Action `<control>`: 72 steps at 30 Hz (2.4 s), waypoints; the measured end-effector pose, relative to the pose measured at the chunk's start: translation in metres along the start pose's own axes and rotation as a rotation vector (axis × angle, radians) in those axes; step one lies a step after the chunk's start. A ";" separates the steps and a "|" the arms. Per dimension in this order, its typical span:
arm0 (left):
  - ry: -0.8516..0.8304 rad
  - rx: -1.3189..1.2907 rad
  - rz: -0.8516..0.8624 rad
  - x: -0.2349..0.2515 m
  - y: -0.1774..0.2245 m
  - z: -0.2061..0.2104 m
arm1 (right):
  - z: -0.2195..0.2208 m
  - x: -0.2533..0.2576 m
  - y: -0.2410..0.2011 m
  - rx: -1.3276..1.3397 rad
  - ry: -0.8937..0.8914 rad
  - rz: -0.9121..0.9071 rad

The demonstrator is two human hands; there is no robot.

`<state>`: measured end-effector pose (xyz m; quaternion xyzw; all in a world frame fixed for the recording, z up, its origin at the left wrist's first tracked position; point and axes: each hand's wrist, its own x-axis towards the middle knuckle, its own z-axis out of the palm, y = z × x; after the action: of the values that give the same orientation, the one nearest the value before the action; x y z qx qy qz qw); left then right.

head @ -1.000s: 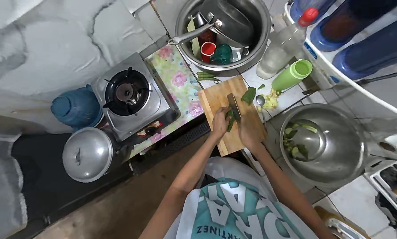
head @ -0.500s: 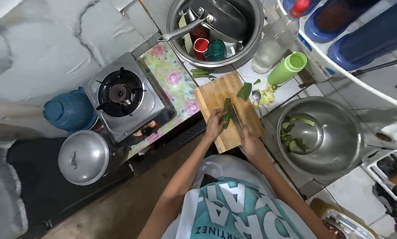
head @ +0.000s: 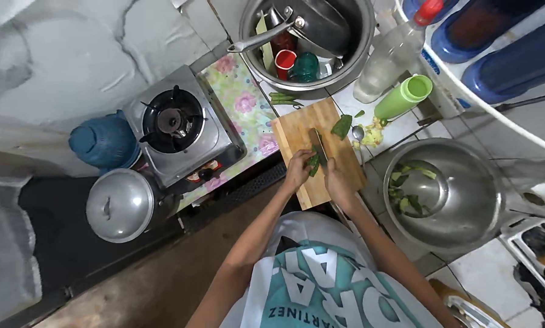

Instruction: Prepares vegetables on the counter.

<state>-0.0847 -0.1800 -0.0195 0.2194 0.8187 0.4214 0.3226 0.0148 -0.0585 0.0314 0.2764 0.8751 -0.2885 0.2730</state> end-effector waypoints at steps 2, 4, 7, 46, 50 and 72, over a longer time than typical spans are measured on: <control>0.029 -0.007 -0.012 0.001 0.001 0.001 | 0.009 -0.007 0.013 0.006 0.027 -0.024; 0.057 -0.021 -0.015 0.000 0.001 0.003 | 0.011 -0.022 0.020 -0.004 -0.010 0.010; 0.130 -0.034 -0.008 -0.001 -0.001 0.008 | 0.009 -0.043 0.024 0.001 0.017 0.048; 0.169 -0.020 0.080 -0.017 -0.018 0.018 | 0.013 -0.061 0.017 -0.172 0.045 -0.012; 0.177 -0.028 0.097 -0.016 -0.017 0.018 | 0.009 -0.059 0.009 -0.216 0.021 0.007; 0.100 0.051 -0.057 -0.002 0.012 0.005 | 0.009 -0.030 0.035 0.013 0.230 -0.142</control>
<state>-0.0786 -0.1722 -0.0113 0.1828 0.8501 0.4014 0.2876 0.0614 -0.0502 0.0319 0.2466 0.9162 -0.2793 0.1477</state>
